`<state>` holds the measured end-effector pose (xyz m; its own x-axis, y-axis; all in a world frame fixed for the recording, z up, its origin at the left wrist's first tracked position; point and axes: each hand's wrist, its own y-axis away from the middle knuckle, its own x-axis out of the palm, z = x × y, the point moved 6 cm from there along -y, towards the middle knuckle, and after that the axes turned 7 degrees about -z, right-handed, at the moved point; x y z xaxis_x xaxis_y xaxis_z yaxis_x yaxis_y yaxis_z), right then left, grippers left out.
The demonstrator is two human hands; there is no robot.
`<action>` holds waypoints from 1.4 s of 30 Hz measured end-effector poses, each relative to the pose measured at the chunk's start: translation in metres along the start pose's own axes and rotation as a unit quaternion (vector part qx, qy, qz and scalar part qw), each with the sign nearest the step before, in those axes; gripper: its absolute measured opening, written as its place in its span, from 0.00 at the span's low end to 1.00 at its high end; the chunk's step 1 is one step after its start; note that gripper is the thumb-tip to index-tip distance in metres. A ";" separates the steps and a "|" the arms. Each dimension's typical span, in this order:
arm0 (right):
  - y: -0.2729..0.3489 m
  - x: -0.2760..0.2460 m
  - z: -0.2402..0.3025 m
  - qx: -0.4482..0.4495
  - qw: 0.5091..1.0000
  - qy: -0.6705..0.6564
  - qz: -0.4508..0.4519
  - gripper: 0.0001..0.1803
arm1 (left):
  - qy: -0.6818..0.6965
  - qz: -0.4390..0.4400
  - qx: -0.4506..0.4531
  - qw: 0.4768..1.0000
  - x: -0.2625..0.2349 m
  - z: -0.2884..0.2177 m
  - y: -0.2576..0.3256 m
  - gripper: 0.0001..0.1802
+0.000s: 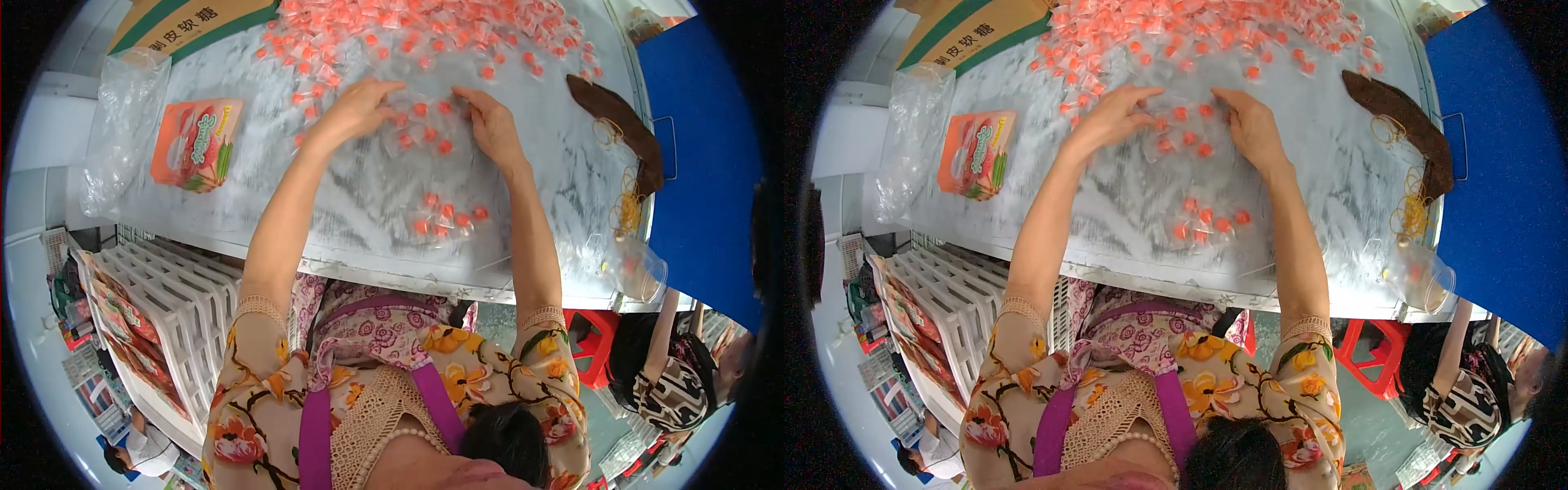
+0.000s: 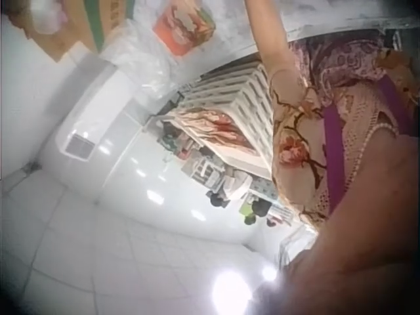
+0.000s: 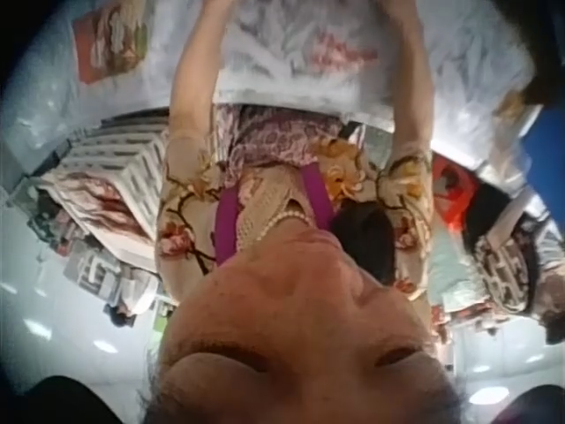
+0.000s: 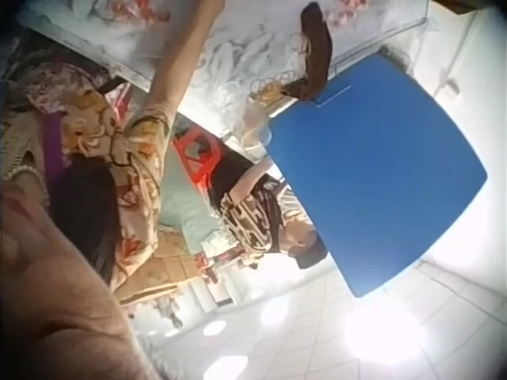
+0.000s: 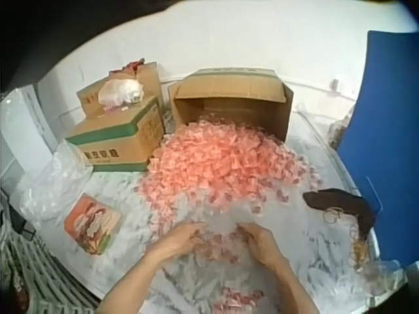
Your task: Packing individual small candies into plastic bags and sealing them.
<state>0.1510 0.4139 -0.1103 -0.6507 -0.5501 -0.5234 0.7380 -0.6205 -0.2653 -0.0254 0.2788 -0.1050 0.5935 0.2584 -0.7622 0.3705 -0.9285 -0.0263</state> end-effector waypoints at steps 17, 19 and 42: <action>0.035 0.024 0.037 -0.136 0.987 0.077 0.036 0.24 | -0.001 0.013 -0.001 1.000 0.022 -0.031 0.055 0.43; 0.048 0.019 0.037 -0.068 0.993 0.060 0.074 0.24 | -0.005 0.005 0.011 1.000 0.033 -0.037 0.070 0.41; -0.040 0.141 0.080 -0.151 0.983 -0.019 0.098 0.24 | 0.079 -0.150 -0.145 0.975 -0.090 0.088 0.107 0.33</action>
<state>0.0154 0.3164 -0.1091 -0.4930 -0.6658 -0.5600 0.8654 -0.3090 -0.3945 -0.1023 0.1330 -0.0956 0.5211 0.5662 -0.6387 0.7175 -0.6958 -0.0315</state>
